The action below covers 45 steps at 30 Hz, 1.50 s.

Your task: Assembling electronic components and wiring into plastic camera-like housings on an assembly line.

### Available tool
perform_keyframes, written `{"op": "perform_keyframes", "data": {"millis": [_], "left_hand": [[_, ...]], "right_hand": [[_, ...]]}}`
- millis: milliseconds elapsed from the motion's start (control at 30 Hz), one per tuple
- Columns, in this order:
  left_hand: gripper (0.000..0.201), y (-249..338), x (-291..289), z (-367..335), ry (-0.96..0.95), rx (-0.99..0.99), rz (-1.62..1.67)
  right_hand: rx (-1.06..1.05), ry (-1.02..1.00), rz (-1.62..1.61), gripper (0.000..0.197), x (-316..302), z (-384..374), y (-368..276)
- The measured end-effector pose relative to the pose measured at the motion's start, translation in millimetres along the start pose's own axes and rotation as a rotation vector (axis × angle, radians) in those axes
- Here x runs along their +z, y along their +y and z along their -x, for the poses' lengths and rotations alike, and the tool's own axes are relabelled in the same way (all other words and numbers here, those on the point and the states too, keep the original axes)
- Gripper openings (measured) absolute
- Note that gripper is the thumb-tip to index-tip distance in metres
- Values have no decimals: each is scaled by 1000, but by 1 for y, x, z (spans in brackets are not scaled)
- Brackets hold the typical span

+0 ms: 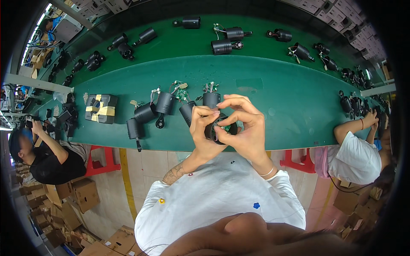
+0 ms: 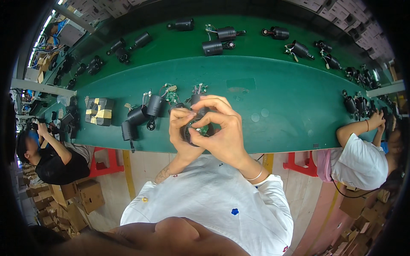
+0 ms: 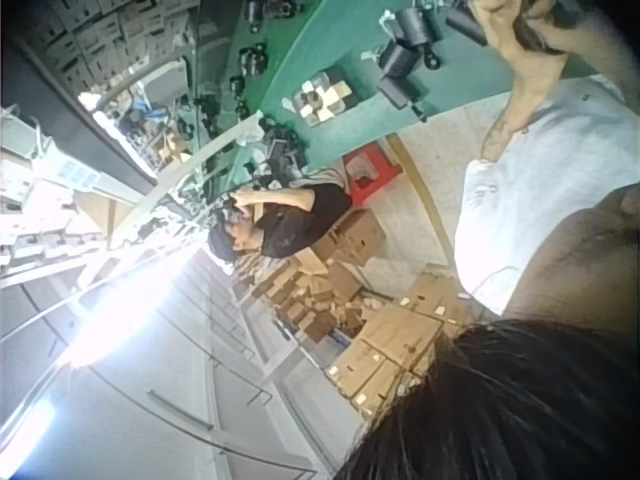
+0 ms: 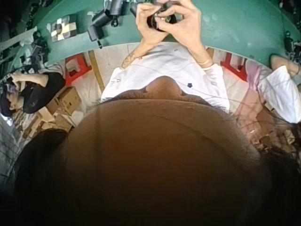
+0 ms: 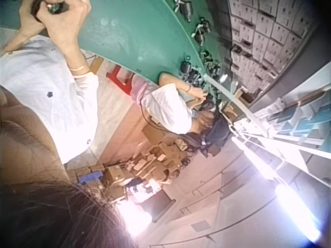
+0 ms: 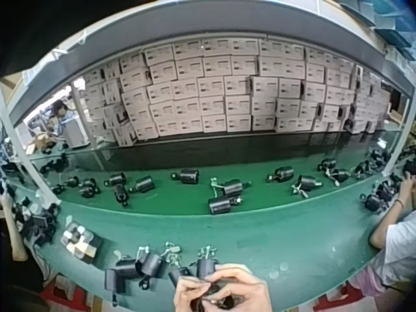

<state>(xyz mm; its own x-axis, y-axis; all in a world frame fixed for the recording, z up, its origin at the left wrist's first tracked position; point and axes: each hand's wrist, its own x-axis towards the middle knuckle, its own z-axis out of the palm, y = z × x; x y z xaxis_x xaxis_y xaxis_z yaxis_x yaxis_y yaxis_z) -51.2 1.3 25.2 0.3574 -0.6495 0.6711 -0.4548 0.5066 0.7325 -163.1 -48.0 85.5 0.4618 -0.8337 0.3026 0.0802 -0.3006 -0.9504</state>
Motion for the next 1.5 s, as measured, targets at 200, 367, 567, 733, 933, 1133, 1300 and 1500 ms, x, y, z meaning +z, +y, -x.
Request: {"op": "perform_keyframes", "data": {"millis": [200, 367, 567, 733, 933, 1133, 1300, 1500], "left_hand": [[55, -4, 1, 4, 17, 44, -54], [56, -3, 1, 4, 33, 29, -82], [60, -1, 0, 2, 51, 70, -218], [61, -4, -4, 2, 30, 150, -327], [62, -7, -5, -1, 6, 205, -328], [64, -11, -7, -1, -46, 88, -152], [67, -8, -9, -4, -101, 34, -92], [69, -4, -10, -6, -96, 4, -80]], "right_hand": [[5, -40, -42, 12, -1, 2, 5], [2, -19, 26, 14, 1, 6, 6], [127, 51, -279, 33, 13, 14, 24], [344, -5, -713, 48, 16, 13, 35], [374, -29, -805, 52, 18, 13, 31], [449, 10, -748, 55, 17, 9, 25], [441, -1, -778, 57, 14, 10, 26], [527, 6, -910, 53, 8, 7, 25]]}}
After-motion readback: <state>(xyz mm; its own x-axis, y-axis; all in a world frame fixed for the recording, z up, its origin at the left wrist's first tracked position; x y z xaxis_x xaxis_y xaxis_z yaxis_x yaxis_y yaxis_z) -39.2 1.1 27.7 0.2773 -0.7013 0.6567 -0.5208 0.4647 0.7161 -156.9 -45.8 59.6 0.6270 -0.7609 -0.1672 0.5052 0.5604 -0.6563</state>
